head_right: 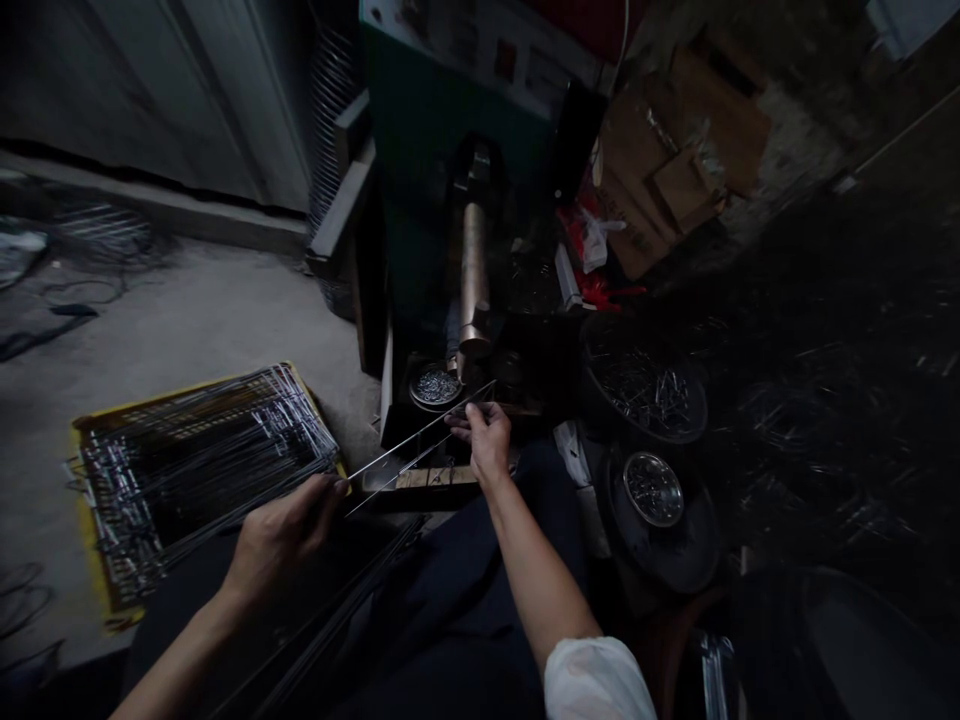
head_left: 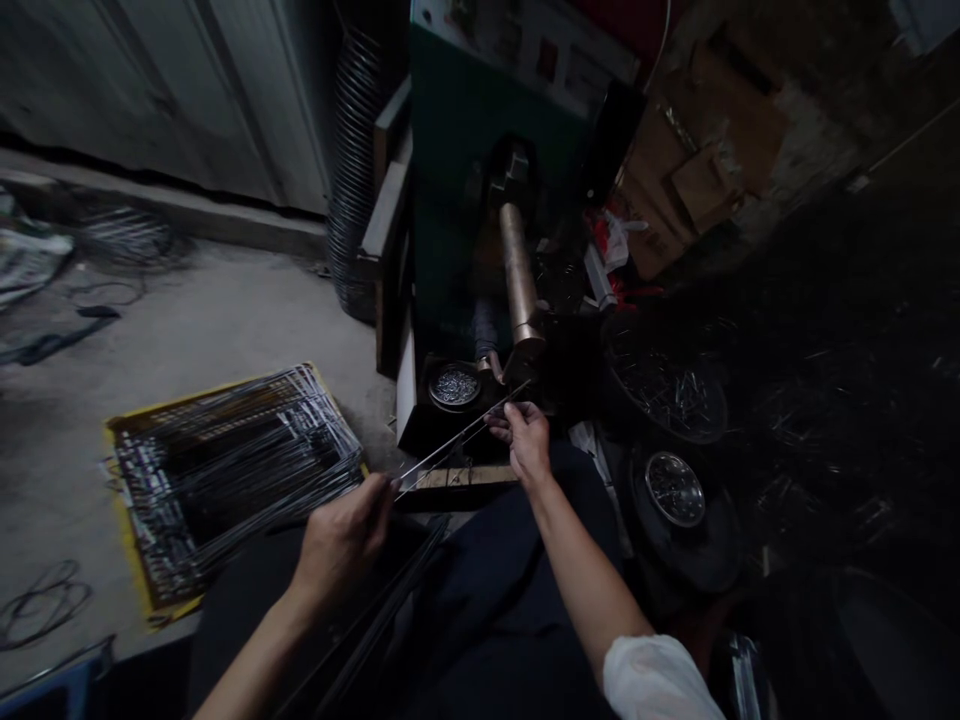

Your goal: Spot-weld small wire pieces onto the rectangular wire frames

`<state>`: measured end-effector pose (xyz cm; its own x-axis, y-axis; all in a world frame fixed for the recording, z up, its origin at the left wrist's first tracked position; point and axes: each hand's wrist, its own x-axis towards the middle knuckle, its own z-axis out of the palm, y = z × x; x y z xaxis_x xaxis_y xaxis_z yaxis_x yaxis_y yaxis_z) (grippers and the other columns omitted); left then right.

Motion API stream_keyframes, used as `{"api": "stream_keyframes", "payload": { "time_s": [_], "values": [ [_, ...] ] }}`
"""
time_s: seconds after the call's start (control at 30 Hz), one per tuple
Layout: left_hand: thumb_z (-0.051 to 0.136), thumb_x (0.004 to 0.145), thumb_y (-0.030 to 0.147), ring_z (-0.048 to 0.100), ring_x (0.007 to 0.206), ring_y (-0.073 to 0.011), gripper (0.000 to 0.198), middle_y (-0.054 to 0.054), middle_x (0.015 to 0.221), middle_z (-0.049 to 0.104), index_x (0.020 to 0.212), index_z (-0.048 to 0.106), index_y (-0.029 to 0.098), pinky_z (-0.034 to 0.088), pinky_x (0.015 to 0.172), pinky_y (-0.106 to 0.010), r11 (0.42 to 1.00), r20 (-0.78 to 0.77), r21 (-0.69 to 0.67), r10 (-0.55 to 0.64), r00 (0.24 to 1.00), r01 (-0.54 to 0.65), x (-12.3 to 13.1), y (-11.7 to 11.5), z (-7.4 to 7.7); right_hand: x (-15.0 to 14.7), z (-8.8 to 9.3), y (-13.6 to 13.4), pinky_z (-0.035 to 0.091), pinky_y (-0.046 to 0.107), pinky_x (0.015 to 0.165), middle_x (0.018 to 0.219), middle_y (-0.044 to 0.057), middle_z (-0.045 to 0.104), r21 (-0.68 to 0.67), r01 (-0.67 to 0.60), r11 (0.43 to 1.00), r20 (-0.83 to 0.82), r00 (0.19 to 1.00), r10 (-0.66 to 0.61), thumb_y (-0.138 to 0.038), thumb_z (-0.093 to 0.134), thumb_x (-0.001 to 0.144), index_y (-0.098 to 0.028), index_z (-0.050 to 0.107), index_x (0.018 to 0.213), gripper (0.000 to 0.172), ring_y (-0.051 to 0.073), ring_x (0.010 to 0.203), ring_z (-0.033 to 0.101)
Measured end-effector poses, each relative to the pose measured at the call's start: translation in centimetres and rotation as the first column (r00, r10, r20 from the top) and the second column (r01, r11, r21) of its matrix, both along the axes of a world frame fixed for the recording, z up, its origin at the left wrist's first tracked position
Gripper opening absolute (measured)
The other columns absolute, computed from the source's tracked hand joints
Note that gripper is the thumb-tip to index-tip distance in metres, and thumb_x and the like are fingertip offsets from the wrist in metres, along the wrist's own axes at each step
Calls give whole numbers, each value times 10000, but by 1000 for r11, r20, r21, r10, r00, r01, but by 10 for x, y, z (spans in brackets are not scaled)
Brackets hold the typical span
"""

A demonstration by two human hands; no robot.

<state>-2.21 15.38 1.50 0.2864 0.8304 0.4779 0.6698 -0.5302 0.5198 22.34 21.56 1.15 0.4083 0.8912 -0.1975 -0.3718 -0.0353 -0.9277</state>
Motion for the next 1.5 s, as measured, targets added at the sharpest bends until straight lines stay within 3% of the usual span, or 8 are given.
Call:
{"api": "stream_keyframes", "payload": {
  "time_s": [0.3, 0.83, 1.07, 1.37, 1.5],
  "values": [
    [469, 972, 199, 503, 433, -103, 198, 50, 572, 502, 776, 494, 197, 320, 483, -255, 1000, 0, 19, -2, 1000, 2, 2, -5, 5, -11, 9, 0, 576, 223, 525, 767, 3, 709, 21, 53, 998, -143, 989, -49, -329, 790, 710, -193, 540, 857, 320, 171, 655, 725],
    [449, 989, 239, 546, 445, -107, 164, 32, 612, 580, 865, 543, 187, 335, 471, -244, 999, 34, 28, -27, 999, 27, -6, -5, 20, -20, 28, 2, 570, 192, 524, 772, 29, 727, 56, 39, 998, -170, 985, -29, -314, 803, 707, -168, 555, 870, 330, 173, 663, 732],
    [458, 981, 219, 532, 440, -101, 205, 47, 573, 530, 781, 501, 198, 329, 481, -243, 1000, 28, 18, -14, 1000, 13, -7, -3, 21, -19, 27, 6, 570, 193, 528, 769, 36, 721, 65, 35, 997, -165, 986, -24, -319, 806, 712, -163, 555, 864, 332, 181, 678, 735],
    [467, 984, 246, 539, 458, -96, 168, 45, 598, 555, 859, 560, 183, 345, 484, -215, 1000, -16, 18, 2, 1000, -2, -7, 2, 28, -19, 28, 10, 583, 222, 542, 782, 41, 721, 36, 51, 998, -163, 986, -44, -316, 806, 727, -163, 578, 848, 301, 171, 661, 719],
    [479, 980, 240, 557, 476, -96, 165, 37, 615, 567, 845, 554, 180, 368, 504, -206, 999, 3, 42, -1, 1000, 1, -4, 0, 29, -13, 29, 8, 573, 205, 534, 772, 40, 723, 65, -10, 998, -147, 989, 20, -340, 809, 717, -159, 606, 831, 294, 155, 648, 710]
  ]
}}
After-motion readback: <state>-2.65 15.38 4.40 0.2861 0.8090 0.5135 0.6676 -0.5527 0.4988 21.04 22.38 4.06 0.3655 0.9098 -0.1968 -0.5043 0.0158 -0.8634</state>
